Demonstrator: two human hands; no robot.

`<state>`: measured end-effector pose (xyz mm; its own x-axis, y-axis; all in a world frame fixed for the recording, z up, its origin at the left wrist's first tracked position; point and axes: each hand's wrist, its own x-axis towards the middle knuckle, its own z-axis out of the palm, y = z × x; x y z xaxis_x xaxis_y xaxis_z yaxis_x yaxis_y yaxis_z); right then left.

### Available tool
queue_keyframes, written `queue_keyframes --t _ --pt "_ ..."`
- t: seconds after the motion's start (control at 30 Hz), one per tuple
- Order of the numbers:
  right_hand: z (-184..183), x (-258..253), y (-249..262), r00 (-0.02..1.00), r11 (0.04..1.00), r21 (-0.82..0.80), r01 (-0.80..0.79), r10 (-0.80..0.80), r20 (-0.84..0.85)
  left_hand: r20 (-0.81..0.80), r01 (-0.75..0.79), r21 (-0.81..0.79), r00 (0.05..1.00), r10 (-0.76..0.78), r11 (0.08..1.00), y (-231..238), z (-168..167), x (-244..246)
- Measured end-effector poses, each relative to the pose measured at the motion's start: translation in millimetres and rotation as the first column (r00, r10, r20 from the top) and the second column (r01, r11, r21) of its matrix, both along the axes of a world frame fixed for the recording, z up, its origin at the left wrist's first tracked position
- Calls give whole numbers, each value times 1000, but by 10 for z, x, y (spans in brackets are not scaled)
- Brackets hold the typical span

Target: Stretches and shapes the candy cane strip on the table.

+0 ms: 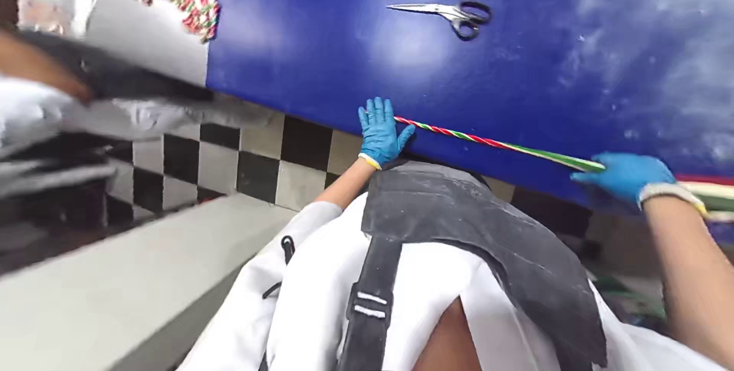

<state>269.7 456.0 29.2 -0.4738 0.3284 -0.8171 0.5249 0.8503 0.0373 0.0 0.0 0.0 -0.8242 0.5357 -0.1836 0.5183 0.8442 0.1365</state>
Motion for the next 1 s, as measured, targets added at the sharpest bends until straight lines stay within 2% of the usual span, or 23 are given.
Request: queue_keyframes --t 0.13,0.27,0.33,0.4,0.47,0.5,0.53,0.6,0.63,0.67,0.73,0.83,1.0 --pt "-33 1 -10 999 999 -8 33 -33 -10 -62 -204 -71 978 200 976 656 -100 -456" --pt "29 -9 -32 999 1000 -19 11 -12 -36 -69 -303 -60 952 299 951 1225 -172 -1103" --pt "33 9 -25 999 1000 -26 0 -1 -51 -122 -355 -45 930 348 934 1423 -198 -1352" --pt "22 24 -2 998 999 -42 -13 11 -64 -205 -354 38 912 354 934 1608 -157 -1426" --pt "14 41 36 997 997 -66 -27 23 -72 -188 -181 165 959 211 969 1917 11 -1068" --pt "7 54 48 997 996 -87 -35 29 -67 -117 -14 206 992 39 979 2105 100 -710" --pt "7 61 72 997 993 -109 -49 43 -56 -54 197 238 980 -189 951 2299 160 -283" --pt "26 36 134 995 986 -139 -98 94 -35 1 581 274 797 -604 766 2713 179 620" --pt "47 22 150 994 983 -148 -105 102 -28 49 676 277 700 -713 683 2887 166 1064" --pt "73 6 147 995 984 -151 -99 97 -18 114 714 266 644 -756 648 3006 165 1450" --pt "106 -10 122 998 989 -133 -62 62 -5 188 701 254 640 -745 666 3164 162 1875" --pt "72 24 25 1000 996 -82 23 -22 8 384 697 266 557 -736 666 3134 220 1692" --pt "11 33 -207 998 992 110 68 -68 -8 511 707 373 384 -769 601 2789 243 1402"
